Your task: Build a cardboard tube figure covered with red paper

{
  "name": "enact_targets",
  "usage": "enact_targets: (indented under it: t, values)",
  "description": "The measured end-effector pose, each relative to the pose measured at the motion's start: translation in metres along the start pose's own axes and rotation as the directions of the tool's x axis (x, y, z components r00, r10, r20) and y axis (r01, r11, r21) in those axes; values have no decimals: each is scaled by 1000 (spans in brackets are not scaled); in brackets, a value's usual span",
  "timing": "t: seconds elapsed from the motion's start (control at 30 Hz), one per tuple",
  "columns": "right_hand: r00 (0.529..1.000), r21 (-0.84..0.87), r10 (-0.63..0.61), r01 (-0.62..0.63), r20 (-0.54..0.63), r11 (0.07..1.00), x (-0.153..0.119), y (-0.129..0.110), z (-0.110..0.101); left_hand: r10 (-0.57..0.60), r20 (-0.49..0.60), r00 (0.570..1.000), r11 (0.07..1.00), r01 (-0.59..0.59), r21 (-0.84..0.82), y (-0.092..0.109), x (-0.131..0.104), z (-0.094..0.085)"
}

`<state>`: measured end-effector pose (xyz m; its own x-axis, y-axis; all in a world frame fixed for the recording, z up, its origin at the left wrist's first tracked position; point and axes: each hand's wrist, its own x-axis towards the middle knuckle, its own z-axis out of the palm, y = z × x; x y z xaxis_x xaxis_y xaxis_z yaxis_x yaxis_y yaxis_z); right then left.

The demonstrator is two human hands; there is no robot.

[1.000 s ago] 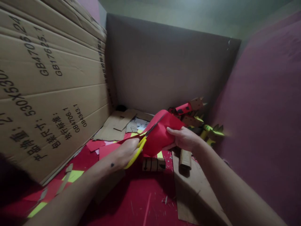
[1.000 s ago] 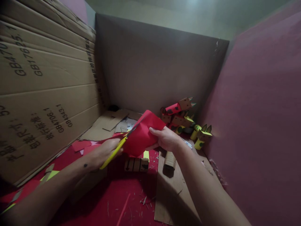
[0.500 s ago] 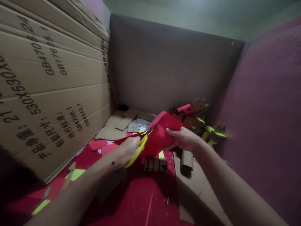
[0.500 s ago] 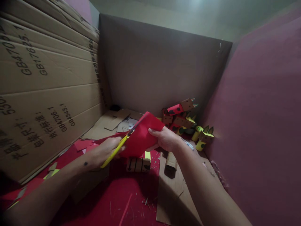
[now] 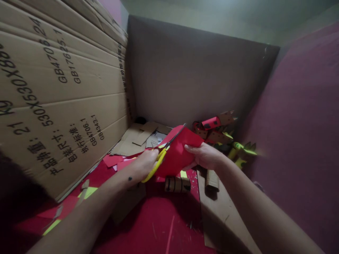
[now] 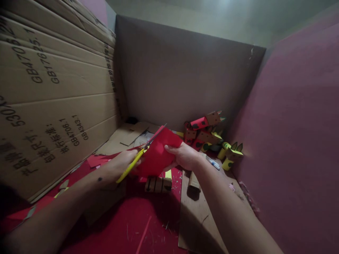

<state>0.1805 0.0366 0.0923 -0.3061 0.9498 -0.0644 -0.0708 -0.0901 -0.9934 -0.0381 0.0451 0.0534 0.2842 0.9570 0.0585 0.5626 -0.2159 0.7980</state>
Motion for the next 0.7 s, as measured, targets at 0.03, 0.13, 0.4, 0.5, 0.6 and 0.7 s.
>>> enact_targets:
  t: [0.03, 0.13, 0.4, 0.5, 0.6, 0.7]
  values:
    - [1000, -8, 2, -2, 0, 1000, 1, 0, 1, 5, -14, 1000, 1000, -6, -30, 3, 0, 0]
    - [999, -22, 10, -11, -31, 1000, 5, 1, 4, 2, -54, 999, 988, -10, -154, 6, 3, -5]
    - [969, 62, -154, 169, -191, 984, 0, -1, -7, -43, -244, 969, 991, 11, -130, -28, 36, -43]
    - [964, 172, -168, 205, -205, 964, -9, -3, -14, 15, -234, 972, 996, -34, -78, -27, 31, -41]
    - [964, 292, -154, 215, -216, 932, -21, -1, -22, 108, -185, 977, 994, -105, 27, -15, 16, -30]
    - [968, 389, -123, 202, -218, 899, -33, 4, -32, 236, -74, 969, 953, -216, 210, -3, 4, -20]
